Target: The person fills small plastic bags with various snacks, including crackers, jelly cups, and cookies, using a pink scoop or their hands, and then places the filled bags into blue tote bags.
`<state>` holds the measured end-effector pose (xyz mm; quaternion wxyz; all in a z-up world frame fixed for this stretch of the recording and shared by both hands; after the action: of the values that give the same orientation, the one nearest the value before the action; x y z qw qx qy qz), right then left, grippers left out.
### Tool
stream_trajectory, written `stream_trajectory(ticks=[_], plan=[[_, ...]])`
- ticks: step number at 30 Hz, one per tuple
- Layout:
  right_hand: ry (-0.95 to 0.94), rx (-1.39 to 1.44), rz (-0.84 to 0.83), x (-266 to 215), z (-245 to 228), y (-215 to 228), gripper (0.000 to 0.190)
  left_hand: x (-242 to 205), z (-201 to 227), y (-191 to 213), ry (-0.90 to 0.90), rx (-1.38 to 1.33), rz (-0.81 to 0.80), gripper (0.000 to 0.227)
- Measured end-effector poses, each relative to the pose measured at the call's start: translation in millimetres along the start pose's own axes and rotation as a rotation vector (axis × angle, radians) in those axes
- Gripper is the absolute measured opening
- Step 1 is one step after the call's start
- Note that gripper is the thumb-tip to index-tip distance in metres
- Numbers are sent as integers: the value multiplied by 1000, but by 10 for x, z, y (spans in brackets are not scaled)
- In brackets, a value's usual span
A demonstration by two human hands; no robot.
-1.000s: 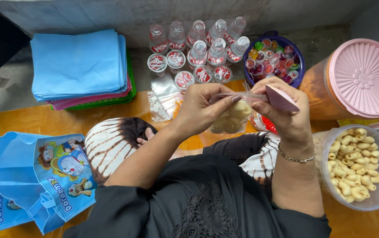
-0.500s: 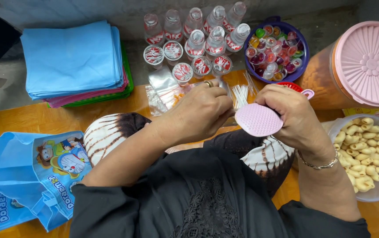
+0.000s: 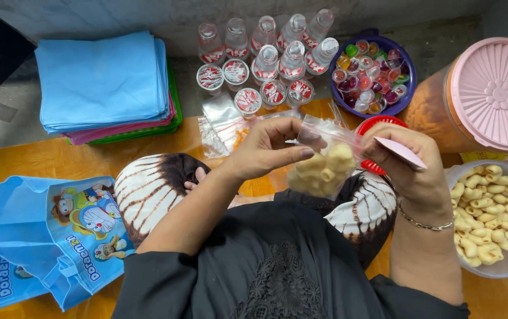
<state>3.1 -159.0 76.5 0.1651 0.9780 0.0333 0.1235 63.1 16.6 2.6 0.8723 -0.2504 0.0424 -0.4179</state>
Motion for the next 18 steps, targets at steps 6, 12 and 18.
stream_trajectory(ticks=[6,12,18], plan=[[36,-189,-130,45,104,54,43,14,-3,53,-40,226,189,19],[202,-143,-291,345,-138,-284,17,26,320,-173,-215,456,199,10],[230,-172,-335,394,-82,-372,9,51,234,-119,-230,520,207,7]])
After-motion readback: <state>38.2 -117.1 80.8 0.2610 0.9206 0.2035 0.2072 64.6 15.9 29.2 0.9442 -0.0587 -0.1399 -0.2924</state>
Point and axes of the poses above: each hand's wrist, its own x-axis towards the middle knuckle, its own y-axis out of the back of the hand, z = x × y, the point moved 8 cm from there along x, towards the middle knuckle, and after that the axes turned 7 degrees about y, right-handed, at the moved point
